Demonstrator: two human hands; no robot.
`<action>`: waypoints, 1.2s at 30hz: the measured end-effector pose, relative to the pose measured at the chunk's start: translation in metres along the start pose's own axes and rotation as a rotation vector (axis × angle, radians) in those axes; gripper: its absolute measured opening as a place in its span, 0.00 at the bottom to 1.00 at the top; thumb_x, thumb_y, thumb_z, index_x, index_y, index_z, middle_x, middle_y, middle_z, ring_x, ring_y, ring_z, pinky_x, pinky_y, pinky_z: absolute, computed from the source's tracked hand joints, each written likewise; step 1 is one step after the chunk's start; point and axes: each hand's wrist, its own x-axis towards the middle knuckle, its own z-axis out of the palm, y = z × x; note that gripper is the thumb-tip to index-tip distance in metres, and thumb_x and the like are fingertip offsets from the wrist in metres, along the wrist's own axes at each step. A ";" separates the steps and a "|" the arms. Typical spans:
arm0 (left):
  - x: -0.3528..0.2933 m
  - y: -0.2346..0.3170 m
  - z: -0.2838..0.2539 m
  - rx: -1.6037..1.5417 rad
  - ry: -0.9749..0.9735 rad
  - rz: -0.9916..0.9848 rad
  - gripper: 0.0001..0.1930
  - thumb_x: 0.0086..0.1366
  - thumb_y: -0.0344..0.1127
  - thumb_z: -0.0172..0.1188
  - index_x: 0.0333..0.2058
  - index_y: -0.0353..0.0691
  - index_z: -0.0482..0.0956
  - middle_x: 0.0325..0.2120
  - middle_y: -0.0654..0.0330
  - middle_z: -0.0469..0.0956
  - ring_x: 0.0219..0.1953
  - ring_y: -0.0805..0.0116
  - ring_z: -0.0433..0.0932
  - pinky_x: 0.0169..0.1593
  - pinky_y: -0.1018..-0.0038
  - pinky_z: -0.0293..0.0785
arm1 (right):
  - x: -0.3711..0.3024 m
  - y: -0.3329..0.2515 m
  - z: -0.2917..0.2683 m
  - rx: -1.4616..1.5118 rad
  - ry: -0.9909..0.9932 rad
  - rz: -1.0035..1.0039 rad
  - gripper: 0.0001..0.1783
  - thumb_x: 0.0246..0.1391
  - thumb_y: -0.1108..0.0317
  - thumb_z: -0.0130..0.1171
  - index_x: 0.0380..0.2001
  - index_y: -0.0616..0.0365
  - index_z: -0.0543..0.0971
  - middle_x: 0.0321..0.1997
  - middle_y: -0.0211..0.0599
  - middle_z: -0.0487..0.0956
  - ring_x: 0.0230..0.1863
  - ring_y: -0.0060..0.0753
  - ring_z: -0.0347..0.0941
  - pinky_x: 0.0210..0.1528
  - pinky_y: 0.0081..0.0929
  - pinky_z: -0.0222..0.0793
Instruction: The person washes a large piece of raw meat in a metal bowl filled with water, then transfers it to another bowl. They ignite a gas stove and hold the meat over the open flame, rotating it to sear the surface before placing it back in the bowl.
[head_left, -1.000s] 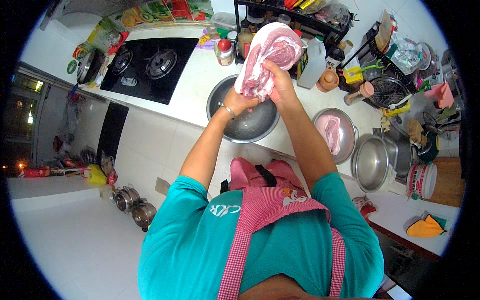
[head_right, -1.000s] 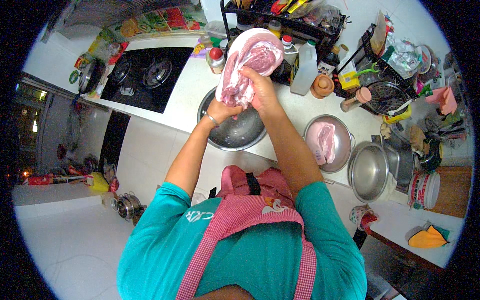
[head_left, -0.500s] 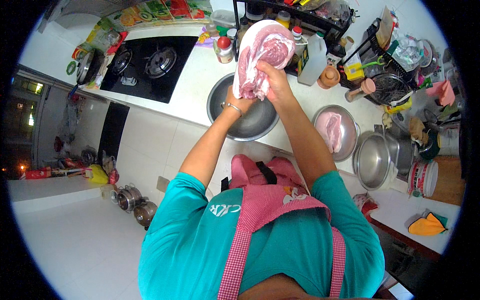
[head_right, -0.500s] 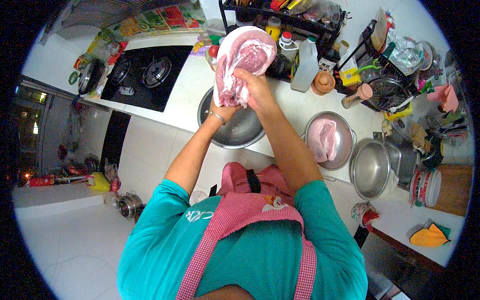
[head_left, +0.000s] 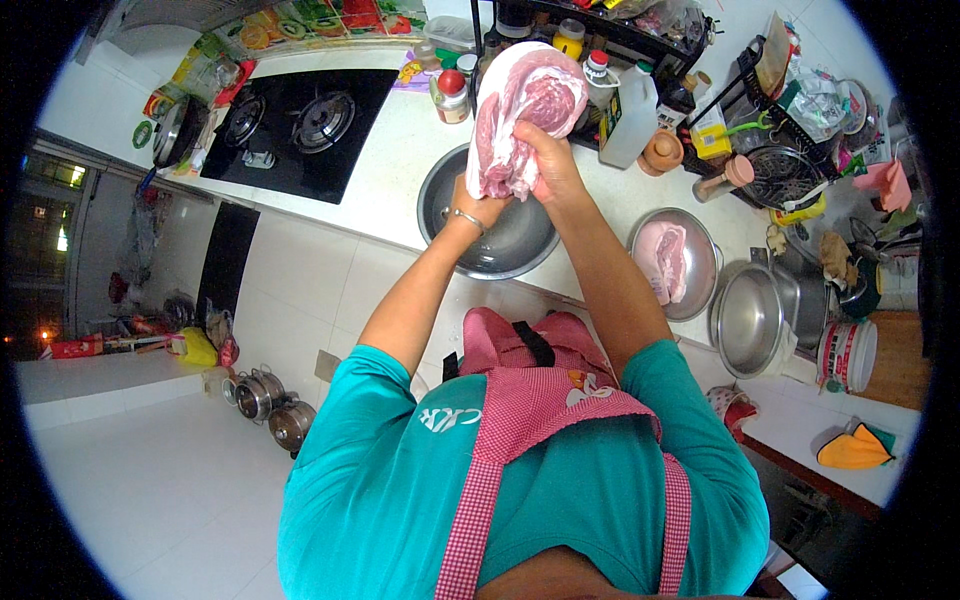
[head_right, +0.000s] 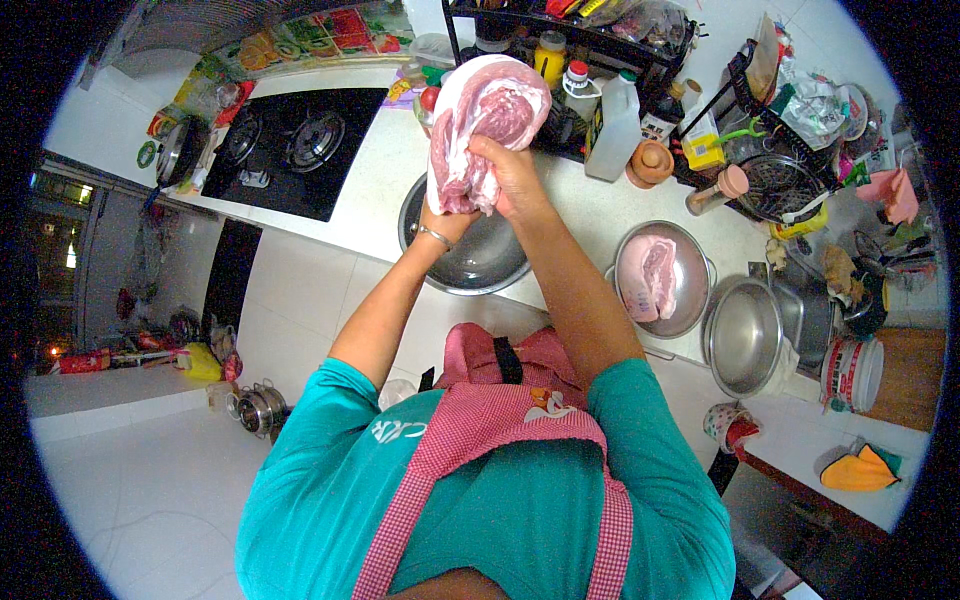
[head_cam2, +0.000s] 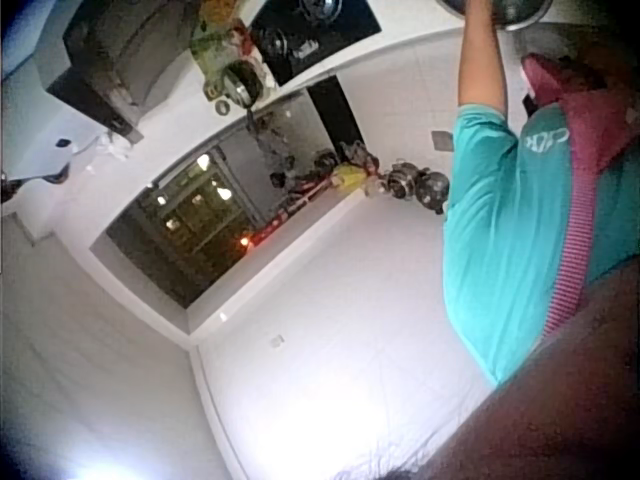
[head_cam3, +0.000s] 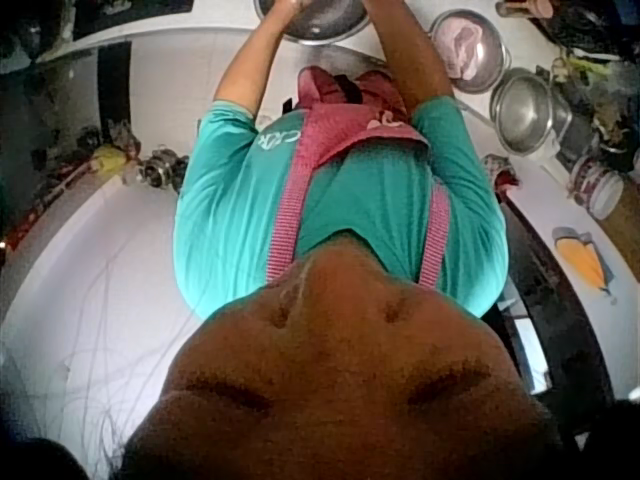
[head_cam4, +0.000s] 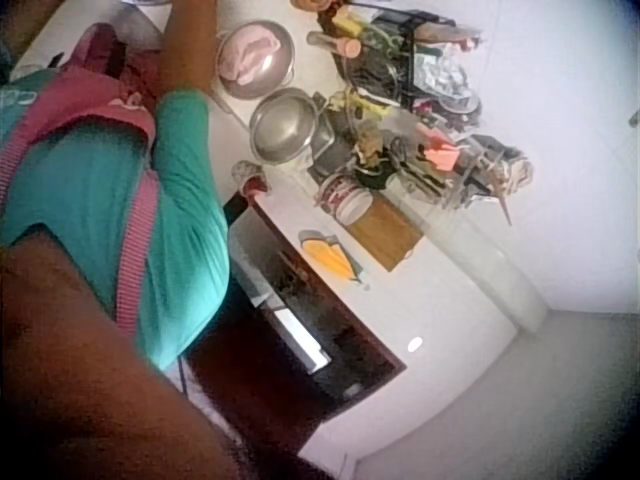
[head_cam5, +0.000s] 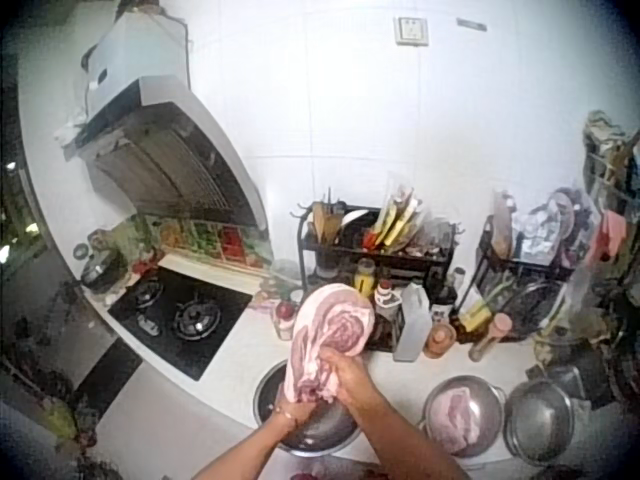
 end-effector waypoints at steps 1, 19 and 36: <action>0.000 0.002 -0.001 0.007 -0.001 -0.020 0.18 0.45 0.34 0.69 0.37 0.37 0.79 0.32 0.50 0.81 0.37 0.54 0.81 0.40 0.67 0.75 | 0.000 0.001 0.000 0.001 0.001 -0.002 0.25 0.47 0.77 0.62 0.51 0.62 0.70 0.45 0.40 0.77 0.45 0.35 0.76 0.51 0.35 0.74; -0.024 -0.060 0.003 0.449 -0.364 -0.149 0.38 0.39 0.39 0.74 0.54 0.54 0.72 0.60 0.54 0.60 0.61 0.50 0.59 0.62 0.59 0.59 | -0.048 -0.052 -0.080 -0.198 0.089 0.101 0.24 0.42 0.74 0.66 0.46 0.60 0.74 0.39 0.36 0.79 0.38 0.31 0.78 0.41 0.31 0.77; -0.073 0.035 0.230 -0.144 -0.593 -0.465 0.32 0.50 0.36 0.67 0.55 0.39 0.68 0.47 0.51 0.75 0.44 0.63 0.76 0.48 0.71 0.72 | -0.212 -0.179 -0.284 -1.279 0.585 0.549 0.33 0.35 0.62 0.71 0.47 0.64 0.75 0.47 0.44 0.78 0.47 0.36 0.75 0.51 0.31 0.68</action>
